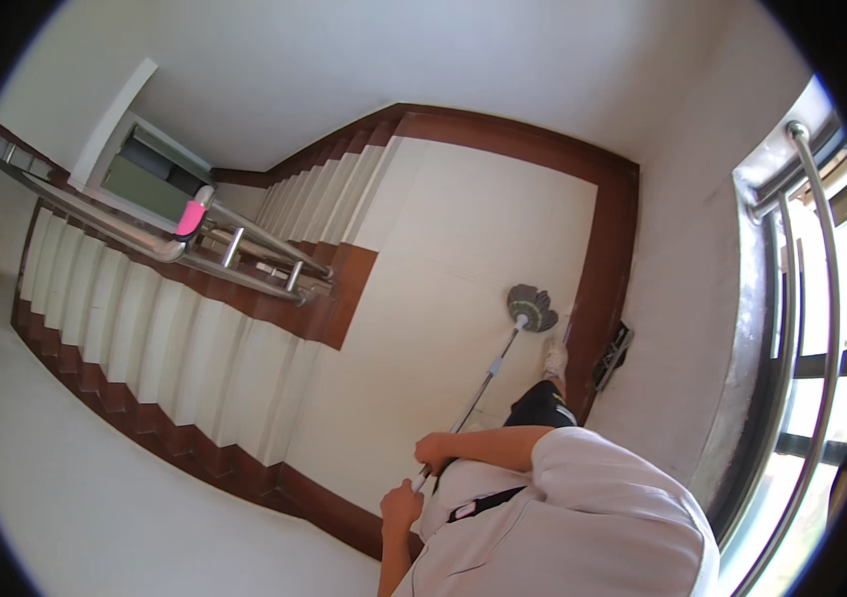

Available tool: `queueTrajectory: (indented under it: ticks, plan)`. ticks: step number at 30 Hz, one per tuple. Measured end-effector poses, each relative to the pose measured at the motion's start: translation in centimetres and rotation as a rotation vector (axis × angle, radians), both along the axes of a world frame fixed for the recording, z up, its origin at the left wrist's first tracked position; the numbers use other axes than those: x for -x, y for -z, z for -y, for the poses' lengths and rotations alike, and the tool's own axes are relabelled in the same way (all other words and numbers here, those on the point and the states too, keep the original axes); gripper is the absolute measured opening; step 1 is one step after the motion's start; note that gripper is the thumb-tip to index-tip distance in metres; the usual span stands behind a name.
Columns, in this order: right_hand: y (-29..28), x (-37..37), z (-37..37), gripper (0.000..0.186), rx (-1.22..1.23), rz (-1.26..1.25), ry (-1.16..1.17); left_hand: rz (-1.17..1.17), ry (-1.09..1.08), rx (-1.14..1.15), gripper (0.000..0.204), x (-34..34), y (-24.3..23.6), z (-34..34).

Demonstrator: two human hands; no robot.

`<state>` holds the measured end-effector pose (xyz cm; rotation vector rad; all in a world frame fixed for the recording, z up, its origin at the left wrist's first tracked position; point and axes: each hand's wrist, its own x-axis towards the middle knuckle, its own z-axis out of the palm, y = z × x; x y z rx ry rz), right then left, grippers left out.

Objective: The person mops the tiled floor of a stairwell landing using a mop. After finishing the floor, they wipe the metal handrail with a pink cloth.

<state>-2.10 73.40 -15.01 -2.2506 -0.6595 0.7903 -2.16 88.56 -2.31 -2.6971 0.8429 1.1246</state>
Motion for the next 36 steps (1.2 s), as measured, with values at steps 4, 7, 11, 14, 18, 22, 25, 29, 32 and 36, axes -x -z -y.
queueTrajectory:
  ticks: [4,7,11,14,18,22,25,29,32,36]
  plan:
    - [3.6,2.9,0.3,0.02,-0.062,-0.102,0.07,0.041,-0.085,0.2,0.022,2.2,3.2,0.9]
    - [4.0,3.7,3.4,0.022,0.043,-0.159,0.208,0.042,-0.031,0.255,0.022,2.3,4.8,4.1]
    - [4.0,6.2,9.9,0.021,0.27,-0.153,0.402,-0.029,0.027,0.33,0.023,3.1,8.2,10.4]
    - [6.0,9.8,17.8,0.019,0.384,-0.127,0.494,-0.125,0.046,0.388,0.024,5.7,10.8,18.9]
    - [7.2,17.4,31.2,0.019,0.455,-0.019,0.664,-0.248,0.046,0.376,0.026,11.3,13.3,33.5]
    - [8.6,24.8,45.9,0.016,0.367,0.022,0.703,-0.509,0.147,0.498,0.033,15.9,14.5,47.1]
    - [6.0,25.2,50.8,0.008,0.402,0.133,0.877,-0.524,0.089,0.355,0.035,16.7,13.2,54.1]
    - [6.0,24.6,50.1,0.006,0.207,0.273,1.204,-0.566,0.152,0.305,0.04,14.5,12.2,55.0]
    - [6.8,22.9,43.1,0.008,0.428,0.255,1.173,-0.565,0.297,0.179,0.04,12.0,10.5,49.3]
    - [5.3,20.6,30.5,0.011,0.445,0.271,1.091,-0.553,0.374,0.028,0.043,8.8,8.4,36.8]
